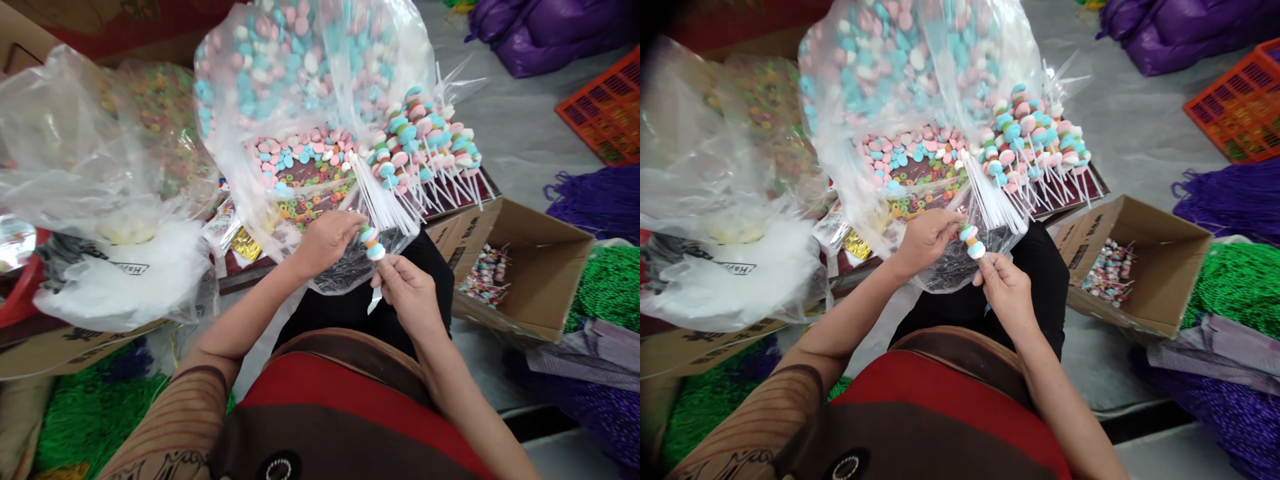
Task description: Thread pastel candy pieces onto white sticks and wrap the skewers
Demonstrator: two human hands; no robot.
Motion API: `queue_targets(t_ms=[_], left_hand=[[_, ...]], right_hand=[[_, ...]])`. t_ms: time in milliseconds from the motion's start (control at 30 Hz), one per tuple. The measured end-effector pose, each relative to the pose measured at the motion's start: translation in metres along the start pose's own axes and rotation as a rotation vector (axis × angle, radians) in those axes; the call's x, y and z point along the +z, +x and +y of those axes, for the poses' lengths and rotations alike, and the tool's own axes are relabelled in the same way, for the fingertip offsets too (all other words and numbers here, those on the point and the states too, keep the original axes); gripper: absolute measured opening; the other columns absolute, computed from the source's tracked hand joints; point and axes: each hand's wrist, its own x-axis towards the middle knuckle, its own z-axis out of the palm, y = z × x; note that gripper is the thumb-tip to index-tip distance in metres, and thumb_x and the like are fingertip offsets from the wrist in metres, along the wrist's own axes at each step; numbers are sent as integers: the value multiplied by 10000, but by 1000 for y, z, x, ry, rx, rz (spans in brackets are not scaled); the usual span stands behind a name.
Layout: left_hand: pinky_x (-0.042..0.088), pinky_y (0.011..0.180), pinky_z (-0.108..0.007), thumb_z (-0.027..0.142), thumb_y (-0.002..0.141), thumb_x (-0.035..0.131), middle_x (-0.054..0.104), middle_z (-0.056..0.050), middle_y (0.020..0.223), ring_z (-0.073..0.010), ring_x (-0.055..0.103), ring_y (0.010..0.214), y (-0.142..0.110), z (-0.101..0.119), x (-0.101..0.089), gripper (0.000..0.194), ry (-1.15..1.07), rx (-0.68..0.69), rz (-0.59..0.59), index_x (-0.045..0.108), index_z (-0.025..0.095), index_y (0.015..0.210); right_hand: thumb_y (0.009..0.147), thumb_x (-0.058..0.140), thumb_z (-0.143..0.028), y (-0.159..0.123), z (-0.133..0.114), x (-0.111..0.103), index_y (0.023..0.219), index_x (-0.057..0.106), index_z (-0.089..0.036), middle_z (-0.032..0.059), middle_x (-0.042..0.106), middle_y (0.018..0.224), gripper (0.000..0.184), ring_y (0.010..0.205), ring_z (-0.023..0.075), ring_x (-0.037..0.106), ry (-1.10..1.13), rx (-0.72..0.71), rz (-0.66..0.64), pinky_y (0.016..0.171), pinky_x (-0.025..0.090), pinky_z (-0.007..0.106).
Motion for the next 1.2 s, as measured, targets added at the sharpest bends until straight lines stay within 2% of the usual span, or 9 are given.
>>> queue_targets(t_ms=[167, 233, 300, 367, 500, 600, 700, 967, 1200], left_hand=[[593, 930, -333, 407, 1027, 579, 824, -75, 1083, -187, 768, 1010, 10, 6, -12, 270, -355, -54, -209, 785, 240, 1075], [597, 883, -329, 410, 1005, 616, 819, -61, 1069, -178, 764, 949, 26, -5, -21, 244, -406, -143, -213, 787, 247, 1065], [590, 851, -339, 350, 990, 621, 807, -44, 1024, -174, 743, 886, 48, -27, -28, 194, -299, -227, -79, 772, 248, 1057], [566, 881, -364, 252, 951, 627, 790, -45, 962, -204, 720, 911, 74, -55, -30, 131, -13, -275, 70, 756, 241, 973], [507, 986, -447, 168, 829, 713, 753, -133, 1094, -331, 677, 1122, 115, -100, -21, 80, 454, -352, 80, 708, 194, 904], [496, 992, -460, 188, 787, 766, 725, -160, 1186, -367, 655, 1175, 129, -118, -13, 224, 554, -412, 81, 695, 190, 1000], [496, 993, -459, 227, 801, 761, 737, -139, 1113, -357, 659, 1147, 133, -129, -14, 224, 544, -452, 100, 690, 199, 1011], [489, 1000, -456, 113, 818, 634, 712, -184, 1235, -357, 634, 1179, 124, -119, -24, 251, 675, -324, -57, 697, 184, 1050], [468, 977, -388, 207, 933, 555, 717, -156, 1160, -299, 647, 1129, 114, -102, -37, 185, 695, -413, -123, 676, 162, 1065]], right_hand=[[867, 749, -606, 9, -4, 0, 743, 682, -203, -20, 606, 616, 427, 484, 93, 415, 3, -53, 51, 466, 329, 248], [856, 769, -583, 13, -6, -1, 754, 691, -204, -14, 623, 640, 400, 508, 100, 439, 48, -71, 72, 487, 352, 251], [865, 768, -567, 14, -5, -1, 760, 694, -205, -7, 631, 656, 383, 517, 101, 444, 99, -81, 75, 494, 353, 253], [883, 756, -555, 14, -3, -1, 745, 684, -205, -8, 622, 654, 384, 514, 98, 436, 127, -89, 71, 495, 346, 254], [900, 749, -537, 10, 2, -1, 736, 675, -201, -15, 609, 649, 381, 508, 91, 423, 149, -81, 64, 493, 336, 252], [895, 759, -528, 10, 4, -3, 724, 678, -198, -16, 609, 646, 379, 507, 88, 427, 181, -73, 80, 489, 322, 247], [889, 765, -530, 12, 5, -5, 718, 681, -197, -14, 609, 642, 383, 504, 87, 427, 192, -66, 84, 486, 314, 247], [881, 774, -543, 12, 4, -4, 742, 667, -188, -25, 565, 640, 396, 493, 67, 344, 262, -37, 71, 466, 230, 241], [803, 842, -573, 12, -1, -4, 692, 657, -174, -48, 482, 581, 454, 486, 48, 288, 350, -10, 79, 465, 159, 231]])
